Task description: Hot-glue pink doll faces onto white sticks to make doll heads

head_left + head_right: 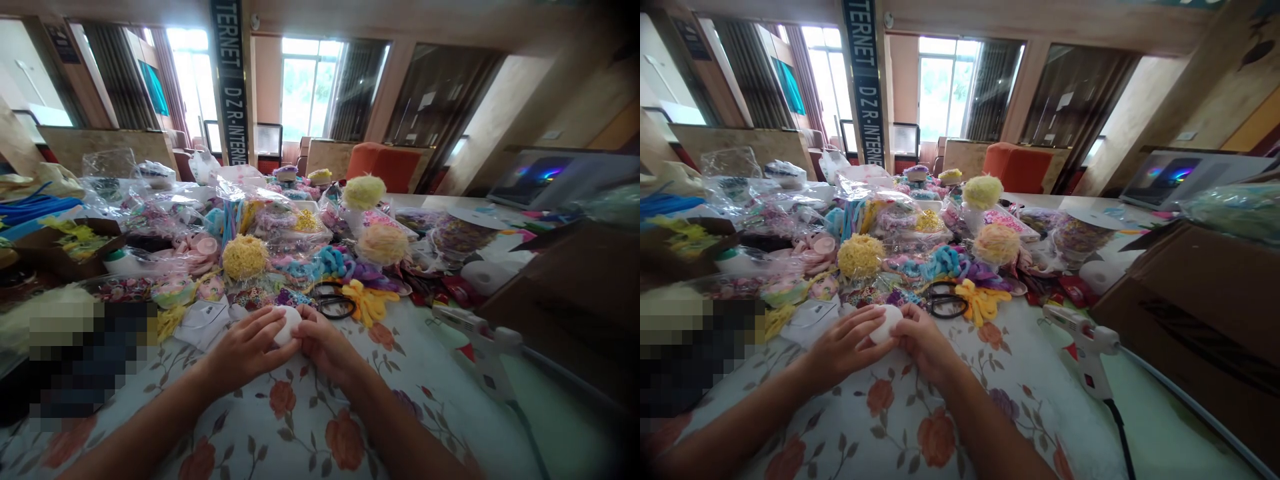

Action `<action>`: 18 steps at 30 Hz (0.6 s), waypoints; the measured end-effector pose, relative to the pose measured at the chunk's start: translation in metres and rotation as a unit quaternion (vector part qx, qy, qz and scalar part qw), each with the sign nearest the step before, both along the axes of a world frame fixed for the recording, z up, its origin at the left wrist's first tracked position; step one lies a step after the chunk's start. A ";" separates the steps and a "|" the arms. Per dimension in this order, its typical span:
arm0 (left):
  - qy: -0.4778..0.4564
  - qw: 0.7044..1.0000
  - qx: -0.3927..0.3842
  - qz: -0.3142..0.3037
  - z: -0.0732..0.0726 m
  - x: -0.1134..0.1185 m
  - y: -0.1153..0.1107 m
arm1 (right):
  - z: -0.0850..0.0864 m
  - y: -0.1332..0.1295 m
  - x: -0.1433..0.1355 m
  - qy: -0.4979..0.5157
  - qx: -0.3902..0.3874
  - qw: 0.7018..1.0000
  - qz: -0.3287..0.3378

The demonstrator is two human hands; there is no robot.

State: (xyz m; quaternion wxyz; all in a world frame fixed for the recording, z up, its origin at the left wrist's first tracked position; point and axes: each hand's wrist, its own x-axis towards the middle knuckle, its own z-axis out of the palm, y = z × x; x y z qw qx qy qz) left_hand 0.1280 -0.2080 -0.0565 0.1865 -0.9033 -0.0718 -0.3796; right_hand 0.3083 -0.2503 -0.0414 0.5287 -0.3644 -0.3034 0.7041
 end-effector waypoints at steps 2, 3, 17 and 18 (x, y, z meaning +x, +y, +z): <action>0.004 1.000 -0.006 -0.002 -0.002 -0.001 -0.001 | 0.001 0.000 0.000 -0.005 -0.003 1.000 0.009; 0.004 1.000 -0.005 -0.002 -0.002 -0.001 -0.001 | 0.001 -0.001 0.000 -0.009 -0.004 1.000 0.011; -0.046 0.998 -0.034 0.007 -0.006 -0.005 0.002 | 0.003 -0.001 -0.001 -0.050 0.026 0.998 0.008; -0.072 0.996 -0.053 0.018 -0.007 -0.005 0.003 | 0.003 -0.001 -0.001 -0.053 0.041 0.998 0.005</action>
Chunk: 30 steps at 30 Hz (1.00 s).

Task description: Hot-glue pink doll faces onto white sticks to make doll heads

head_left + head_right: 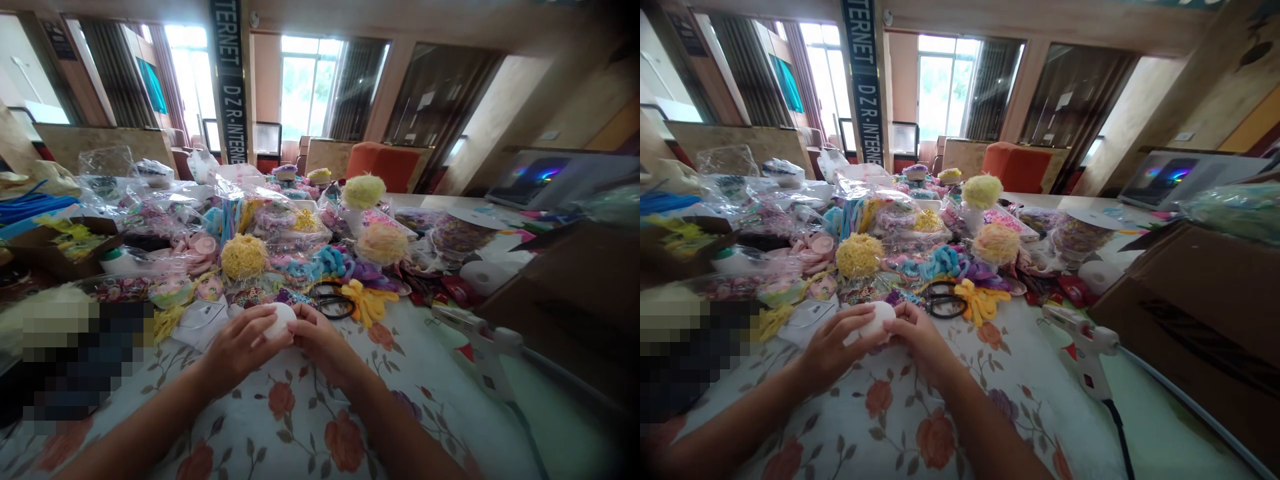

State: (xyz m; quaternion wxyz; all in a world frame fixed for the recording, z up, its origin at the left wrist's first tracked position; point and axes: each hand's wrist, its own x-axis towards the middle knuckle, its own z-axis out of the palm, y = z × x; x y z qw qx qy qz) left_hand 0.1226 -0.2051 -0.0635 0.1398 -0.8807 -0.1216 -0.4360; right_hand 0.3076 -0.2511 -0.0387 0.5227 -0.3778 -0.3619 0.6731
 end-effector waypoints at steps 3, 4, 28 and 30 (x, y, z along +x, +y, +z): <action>-0.093 0.990 -0.105 0.024 -0.001 0.002 0.003 | -0.002 0.003 0.000 -0.017 0.049 0.999 -0.004; -0.122 0.981 -0.147 0.024 -0.001 0.002 0.003 | -0.004 0.004 0.000 -0.020 0.060 0.998 -0.002; -0.292 0.464 -0.820 -0.165 0.012 0.003 -0.003 | -0.016 0.007 -0.001 -0.230 0.149 0.956 -0.107; -0.279 0.464 -0.823 -0.175 0.011 0.004 -0.004 | -0.018 0.007 -0.002 -0.219 0.142 0.963 -0.067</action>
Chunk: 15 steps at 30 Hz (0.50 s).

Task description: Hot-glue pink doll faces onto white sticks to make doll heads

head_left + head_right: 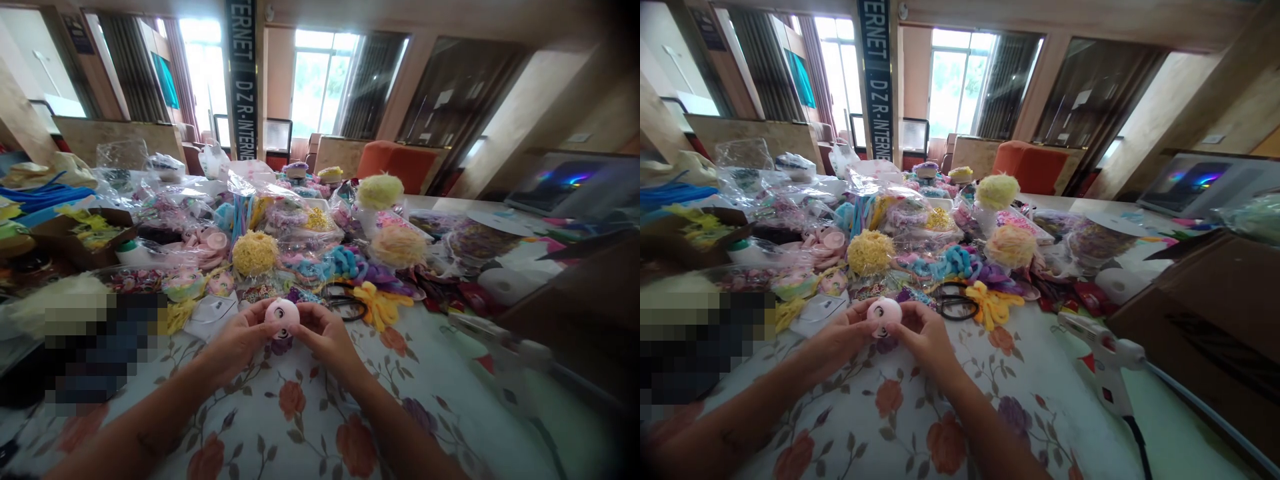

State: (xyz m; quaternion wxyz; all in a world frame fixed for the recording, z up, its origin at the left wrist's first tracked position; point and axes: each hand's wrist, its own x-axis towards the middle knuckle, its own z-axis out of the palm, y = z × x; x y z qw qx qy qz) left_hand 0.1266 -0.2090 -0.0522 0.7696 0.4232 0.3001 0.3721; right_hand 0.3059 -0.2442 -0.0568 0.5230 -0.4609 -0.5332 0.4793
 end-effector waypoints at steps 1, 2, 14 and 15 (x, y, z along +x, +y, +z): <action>0.002 1.000 0.001 -0.004 -0.001 0.000 0.000 | 0.000 0.000 0.000 0.003 -0.005 1.000 0.012; 0.006 1.000 0.001 -0.005 -0.001 0.000 -0.001 | 0.000 0.000 -0.001 0.003 -0.007 1.000 0.017; 0.039 0.999 0.009 -0.004 0.000 -0.003 0.000 | 0.012 -0.003 0.003 -0.055 -0.008 0.997 0.046; 0.041 0.999 0.006 -0.004 0.000 -0.003 0.000 | 0.012 -0.003 0.004 -0.055 -0.007 0.997 0.055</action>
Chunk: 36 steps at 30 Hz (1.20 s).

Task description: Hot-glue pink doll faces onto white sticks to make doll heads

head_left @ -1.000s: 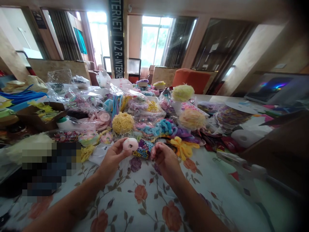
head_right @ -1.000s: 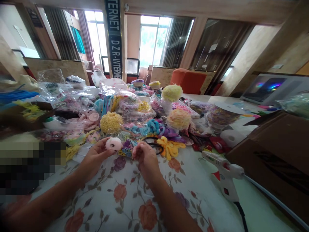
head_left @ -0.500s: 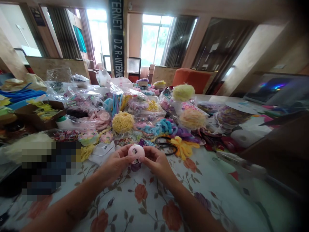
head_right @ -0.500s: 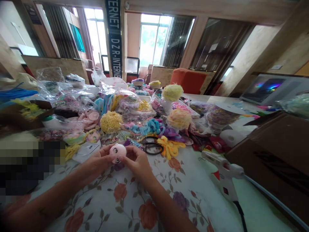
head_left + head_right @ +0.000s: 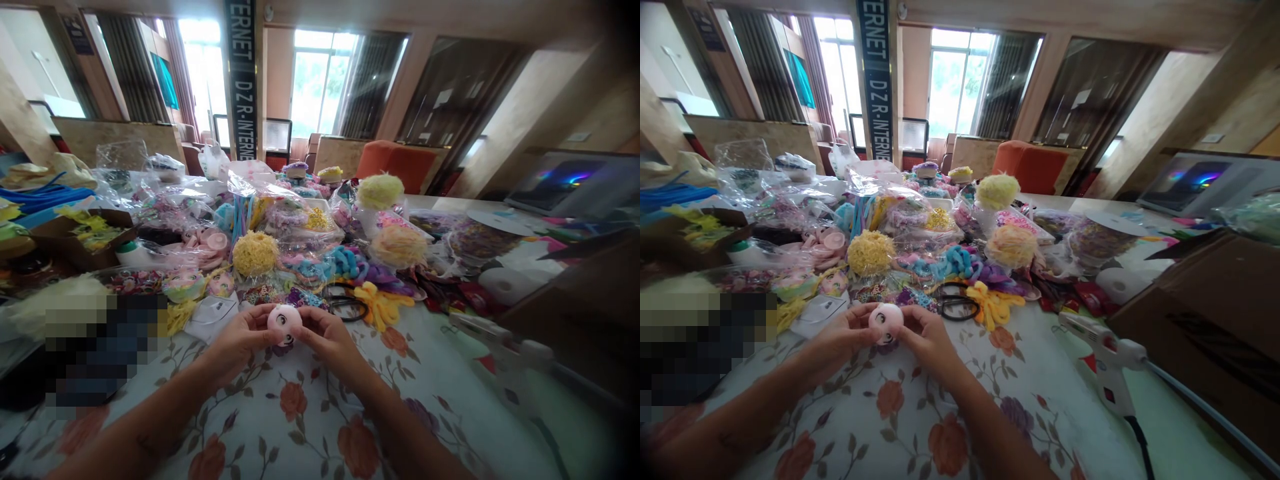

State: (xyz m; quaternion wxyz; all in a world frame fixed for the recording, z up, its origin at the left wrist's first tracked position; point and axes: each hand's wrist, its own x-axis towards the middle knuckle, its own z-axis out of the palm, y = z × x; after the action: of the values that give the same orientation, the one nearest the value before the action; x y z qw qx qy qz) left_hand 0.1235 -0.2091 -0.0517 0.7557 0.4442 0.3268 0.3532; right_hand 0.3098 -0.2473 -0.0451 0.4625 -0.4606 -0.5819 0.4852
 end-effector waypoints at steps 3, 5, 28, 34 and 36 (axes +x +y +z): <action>0.001 1.000 -0.005 0.005 0.000 0.002 -0.001 | 0.001 0.001 0.001 0.007 0.002 1.000 0.024; 0.003 1.000 -0.008 0.014 0.000 0.002 0.000 | 0.002 0.001 0.001 0.009 0.005 0.999 0.032; 0.010 0.996 0.030 0.084 -0.005 0.012 -0.010 | -0.001 -0.001 -0.005 -0.023 0.041 0.999 -0.023; 0.004 0.997 0.042 0.065 -0.007 0.011 -0.009 | -0.003 -0.001 -0.006 0.008 0.021 0.999 -0.048; -0.006 0.997 0.047 0.053 -0.007 0.011 -0.009 | -0.004 0.000 -0.006 0.019 0.009 0.998 -0.060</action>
State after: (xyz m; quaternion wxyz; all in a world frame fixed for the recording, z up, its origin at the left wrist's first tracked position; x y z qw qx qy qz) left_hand 0.1347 -0.2184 -0.0589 0.7162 0.4591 0.3289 0.4100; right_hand 0.3037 -0.2477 -0.0489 0.5060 -0.4809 -0.5487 0.4601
